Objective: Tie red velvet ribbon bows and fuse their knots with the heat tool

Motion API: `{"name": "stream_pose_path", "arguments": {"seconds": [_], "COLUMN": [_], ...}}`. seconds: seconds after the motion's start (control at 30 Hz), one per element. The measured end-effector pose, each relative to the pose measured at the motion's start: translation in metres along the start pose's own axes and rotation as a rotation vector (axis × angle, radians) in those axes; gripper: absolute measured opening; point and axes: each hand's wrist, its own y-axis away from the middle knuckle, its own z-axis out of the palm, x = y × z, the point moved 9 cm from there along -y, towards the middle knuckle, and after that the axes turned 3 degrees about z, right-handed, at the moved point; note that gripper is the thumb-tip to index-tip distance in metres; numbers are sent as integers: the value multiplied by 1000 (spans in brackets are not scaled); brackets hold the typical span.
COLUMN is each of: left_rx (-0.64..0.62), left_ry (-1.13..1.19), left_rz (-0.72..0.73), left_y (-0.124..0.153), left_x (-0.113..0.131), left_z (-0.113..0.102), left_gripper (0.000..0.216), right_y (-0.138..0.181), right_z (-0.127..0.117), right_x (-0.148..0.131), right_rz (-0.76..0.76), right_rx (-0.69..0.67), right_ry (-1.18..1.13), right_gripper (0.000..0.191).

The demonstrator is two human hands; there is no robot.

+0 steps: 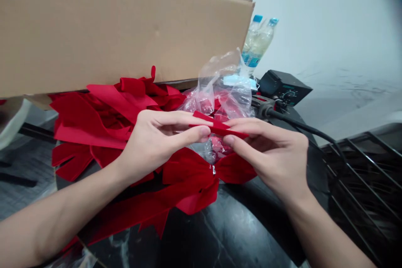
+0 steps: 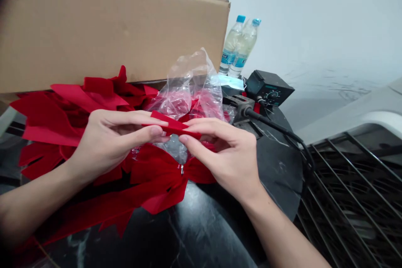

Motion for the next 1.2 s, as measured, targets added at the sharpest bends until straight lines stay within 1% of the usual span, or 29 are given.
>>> {"name": "stream_pose_path", "arguments": {"seconds": [0.07, 0.1, 0.2, 0.23, 0.3, 0.4, 0.43, 0.47, 0.53, 0.6, 0.73, 0.8, 0.9, 1.03, 1.2], "left_rx": [37, 49, 63, 66, 75, 80, 75, 67, 49, 33, 22, 12, -21, -56, -166], "left_ry": [-40, -47, -62, -72, -110, -179, -193, -202, -209, -219, -213, -184, -158, -167, -203], "left_rz": [14, 11, -2, 4, 31, 79, 90, 96, 98, 98, 94, 73, 53, 52, 87], "left_y": [0, 1, 2, 3, 4, 6, 7, 7, 7, 7, 7, 7, 8, 9, 9], "left_x": [1, 0, -1, 0, 2, 7, 8, 8, 8, 7, 6, 3, 0, 1, 5], "left_z": [-2, -3, -3, -3, -3, -1, 0, 1, 2, 3, 3, 4, 9, 13, 21], "left_gripper": [11, 14, 27, 28, 22, 11, 10, 10, 11, 13, 16, 21, 27, 23, 14], "right_y": [-1, -1, -1, -2, -4, -6, -6, -5, -5, -3, -3, -3, -3, 1, 3], "right_z": [-3, -4, -5, -4, -1, 8, 10, 11, 11, 11, 12, 12, 13, 19, 19], "right_x": [-1, 0, 8, 11, 15, 18, 18, 17, 17, 17, 19, 19, 19, 21, 15], "right_rz": [-28, -18, 57, 82, 121, 180, 190, 193, 191, 193, 212, 212, 222, 265, 164], "right_rx": [41, 56, 81, 73, 19, -122, -158, -180, -194, -202, -236, -249, -284, -373, -424], "right_ry": [11, 3, -44, -69, -128, -172, -156, -132, -90, -96, -130, -86, -6, -65, 19], "right_gripper": [10, 9, 9, 10, 18, 36, 37, 32, 16, 8, 9, 10, 19, 12, 9]}}
